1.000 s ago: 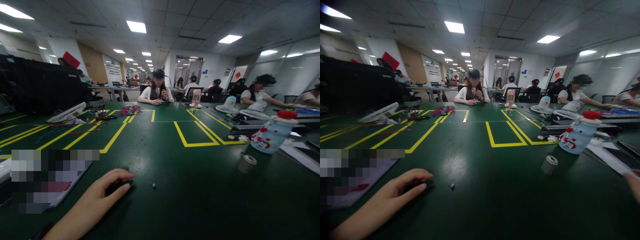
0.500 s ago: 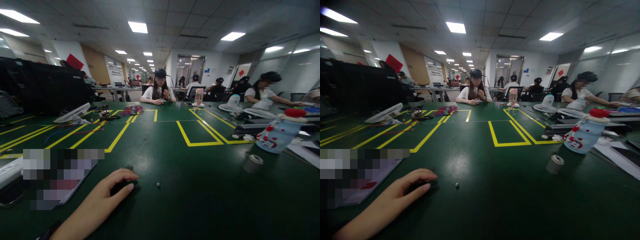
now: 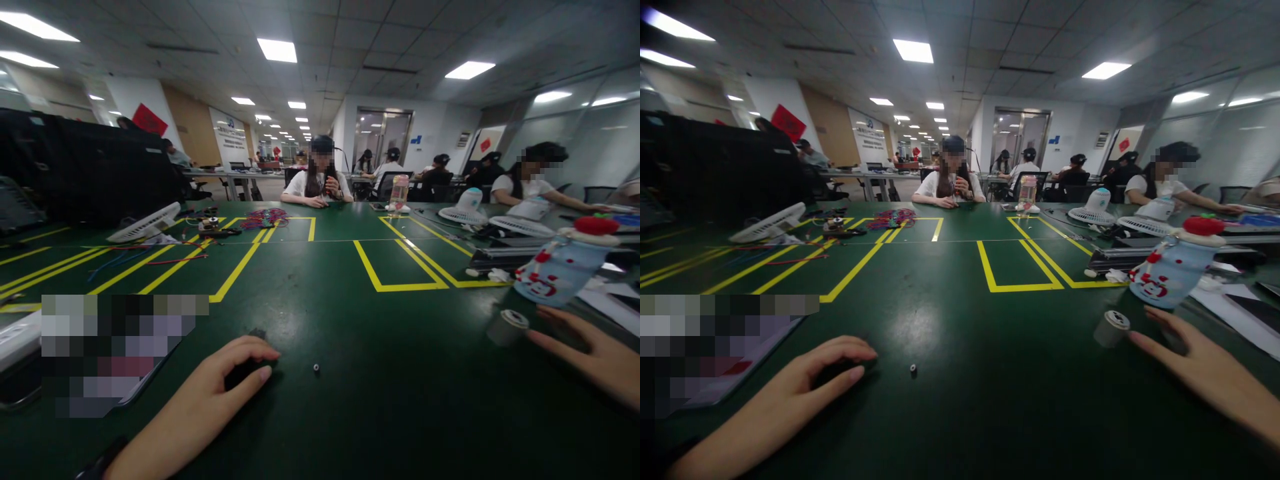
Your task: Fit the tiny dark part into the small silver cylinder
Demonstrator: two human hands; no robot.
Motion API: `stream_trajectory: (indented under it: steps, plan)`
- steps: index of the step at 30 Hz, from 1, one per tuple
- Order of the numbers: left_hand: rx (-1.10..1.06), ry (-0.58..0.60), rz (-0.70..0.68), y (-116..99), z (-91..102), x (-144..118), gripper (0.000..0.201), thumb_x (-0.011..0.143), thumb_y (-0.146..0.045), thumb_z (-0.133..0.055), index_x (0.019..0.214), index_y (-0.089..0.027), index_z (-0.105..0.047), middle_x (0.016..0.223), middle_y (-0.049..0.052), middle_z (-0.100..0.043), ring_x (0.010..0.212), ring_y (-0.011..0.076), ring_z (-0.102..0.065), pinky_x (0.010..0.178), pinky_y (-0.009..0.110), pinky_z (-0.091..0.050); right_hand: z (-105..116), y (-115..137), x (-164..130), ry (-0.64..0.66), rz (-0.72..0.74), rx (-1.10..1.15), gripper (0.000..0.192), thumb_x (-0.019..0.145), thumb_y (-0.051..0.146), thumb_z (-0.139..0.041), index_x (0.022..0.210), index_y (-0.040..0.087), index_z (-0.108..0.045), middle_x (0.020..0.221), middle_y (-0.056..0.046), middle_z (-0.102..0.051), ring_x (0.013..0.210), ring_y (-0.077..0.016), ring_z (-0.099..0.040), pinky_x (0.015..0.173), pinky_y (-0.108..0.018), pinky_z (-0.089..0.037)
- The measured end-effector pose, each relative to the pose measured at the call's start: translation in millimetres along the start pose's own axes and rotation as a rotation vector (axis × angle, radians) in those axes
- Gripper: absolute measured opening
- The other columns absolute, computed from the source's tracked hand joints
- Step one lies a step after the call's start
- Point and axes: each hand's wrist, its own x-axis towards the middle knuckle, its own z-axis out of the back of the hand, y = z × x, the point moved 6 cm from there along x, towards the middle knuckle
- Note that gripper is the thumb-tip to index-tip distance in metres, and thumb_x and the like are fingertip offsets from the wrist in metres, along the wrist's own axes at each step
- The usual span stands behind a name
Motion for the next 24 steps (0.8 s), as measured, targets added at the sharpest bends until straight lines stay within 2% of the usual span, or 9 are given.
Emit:
stream_trajectory:
  steps: [2, 3, 5, 7, 11, 16, 21, 24]
  plan:
    - [0.011, 0.004, -0.004, 0, -1.1, 0, 0.024, 0.09, -0.038, -0.051, 0.109, -0.029, -0.063, 0.12, 0.002, -0.061, 0.114, 0.0239, -0.055, 0.102, 0.041, -0.04, -22, 26, -7, 0.205, 0.006, 0.126, 0.071, 0.077, 0.06, -0.055, 0.138, 0.027, -0.039, 0.132, -0.013, -0.05, 0.117, -0.0242, -0.052, 0.088, -0.035, -0.045]
    - [0.015, 0.004, -0.007, 1, -1.7, 0, 0.025, 0.09, -0.039, -0.051, 0.109, -0.029, -0.063, 0.12, 0.003, -0.06, 0.114, 0.0243, -0.055, 0.102, 0.042, -0.04, -30, 40, -11, 0.264, 0.02, 0.192, 0.076, 0.076, 0.058, -0.057, 0.142, 0.03, -0.03, 0.137, -0.01, -0.046, 0.121, -0.0226, -0.049, 0.092, -0.032, -0.044]
    - [0.029, 0.0, -0.014, 4, -3.0, 1, 0.025, 0.09, -0.04, -0.051, 0.109, -0.029, -0.063, 0.121, 0.004, -0.06, 0.115, 0.0255, -0.055, 0.103, 0.044, -0.039, -37, 64, -17, 0.294, 0.059, 0.259, 0.081, 0.073, 0.056, -0.061, 0.143, 0.032, -0.027, 0.138, -0.009, -0.045, 0.123, -0.0227, -0.048, 0.096, -0.03, -0.043]
    - [0.044, 0.002, -0.019, 10, -4.8, 1, 0.026, 0.09, -0.042, -0.05, 0.108, -0.03, -0.063, 0.122, 0.004, -0.059, 0.115, 0.0269, -0.054, 0.103, 0.045, -0.04, -39, 77, -21, 0.298, 0.071, 0.238, 0.077, 0.072, 0.057, -0.061, 0.14, 0.032, -0.033, 0.134, -0.009, -0.047, 0.119, -0.0258, -0.051, 0.092, -0.033, -0.046]
    - [0.083, 0.002, -0.024, 17, -7.6, 1, 0.028, 0.089, -0.045, -0.05, 0.111, -0.031, -0.062, 0.123, 0.004, -0.059, 0.117, 0.0275, -0.054, 0.103, 0.045, -0.04, -40, 82, -26, 0.281, 0.051, 0.184, 0.066, 0.077, 0.061, -0.052, 0.134, 0.031, -0.039, 0.126, -0.008, -0.053, 0.107, -0.0249, -0.056, 0.082, -0.033, -0.05]
    - [0.115, -0.011, -0.04, 18, -8.5, 2, 0.027, 0.089, -0.045, -0.048, 0.108, -0.032, -0.064, 0.121, 0.003, -0.061, 0.115, 0.026, -0.056, 0.101, 0.043, -0.043, -41, 82, -29, 0.242, 0.037, 0.158, 0.066, 0.077, 0.064, -0.049, 0.133, 0.031, -0.038, 0.118, -0.008, -0.056, 0.084, -0.0216, -0.06, 0.067, -0.032, -0.051]
    - [0.127, -0.031, -0.06, 20, -8.4, 4, 0.027, 0.088, -0.044, -0.051, 0.108, -0.033, -0.065, 0.12, 0.002, -0.063, 0.111, 0.0248, -0.059, 0.098, 0.039, -0.046, -40, 86, -31, 0.22, 0.068, 0.167, 0.066, 0.076, 0.065, -0.05, 0.133, 0.033, -0.038, 0.12, -0.005, -0.054, 0.096, -0.0214, -0.058, 0.074, -0.031, -0.051]
    - [0.132, -0.052, -0.055, 22, -8.8, 3, 0.028, 0.087, -0.044, -0.053, 0.111, -0.035, -0.064, 0.12, 0.001, -0.063, 0.112, 0.0252, -0.058, 0.098, 0.04, -0.046, -41, 83, -29, 0.21, 0.079, 0.171, 0.068, 0.074, 0.065, -0.052, 0.133, 0.033, -0.038, 0.12, -0.005, -0.054, 0.093, -0.021, -0.059, 0.072, -0.032, -0.052]
